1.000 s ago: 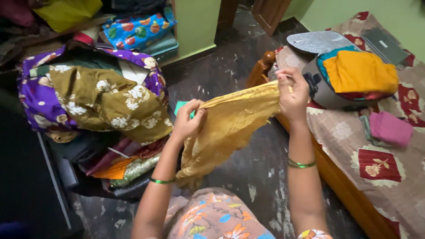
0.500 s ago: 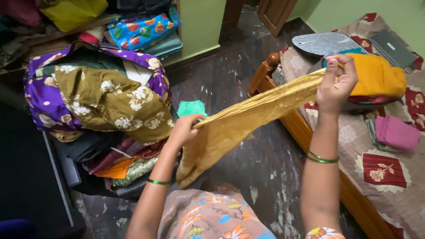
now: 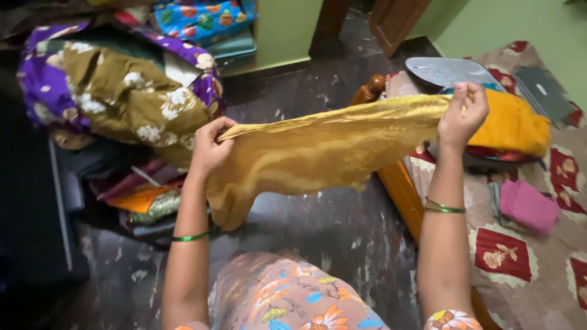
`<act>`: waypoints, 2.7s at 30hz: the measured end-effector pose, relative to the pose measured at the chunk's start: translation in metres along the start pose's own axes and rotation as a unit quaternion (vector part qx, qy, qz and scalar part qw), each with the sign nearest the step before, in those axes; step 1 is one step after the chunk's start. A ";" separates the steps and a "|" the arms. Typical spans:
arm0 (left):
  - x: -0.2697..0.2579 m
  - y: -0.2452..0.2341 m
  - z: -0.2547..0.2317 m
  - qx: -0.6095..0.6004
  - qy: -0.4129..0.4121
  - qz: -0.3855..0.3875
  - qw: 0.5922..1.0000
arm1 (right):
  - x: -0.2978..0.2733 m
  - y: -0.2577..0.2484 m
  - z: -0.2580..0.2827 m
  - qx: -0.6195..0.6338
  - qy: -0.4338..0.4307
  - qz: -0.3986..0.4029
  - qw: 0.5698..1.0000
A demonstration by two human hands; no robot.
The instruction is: The person folds several pieces of clothing by hand and places them on a stack.
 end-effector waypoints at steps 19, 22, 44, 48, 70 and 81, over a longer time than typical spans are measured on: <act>-0.073 0.092 -0.135 0.066 -0.033 0.148 0.986 | -0.126 0.160 0.125 0.023 0.228 0.410 0.883; -0.087 0.080 -0.119 0.096 -0.033 0.179 0.979 | -0.112 0.148 0.110 0.026 0.157 0.315 0.936; -0.018 0.005 -0.073 0.014 0.024 0.067 0.997 | -0.120 0.289 0.140 0.159 0.237 0.470 0.835; -0.006 -0.034 -0.064 0.098 0.038 0.053 0.993 | -0.108 0.316 0.131 0.101 0.220 0.491 0.837; -0.004 -0.238 0.154 -0.159 -0.027 -0.154 0.975 | 0.035 0.584 0.076 -0.072 0.091 0.648 0.753; 0.093 -0.246 0.315 -0.100 -0.156 -0.316 0.930 | -0.008 0.817 -0.072 -0.039 -0.065 0.380 0.922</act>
Point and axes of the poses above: each hand's wrist, its own x-axis towards the middle knuckle, its own y-axis out of the palm, z = x × y, the point moved 4 cm from there along x, towards the middle knuckle, and after that the axes turned 15 degrees about x, right-handed, at the moved point
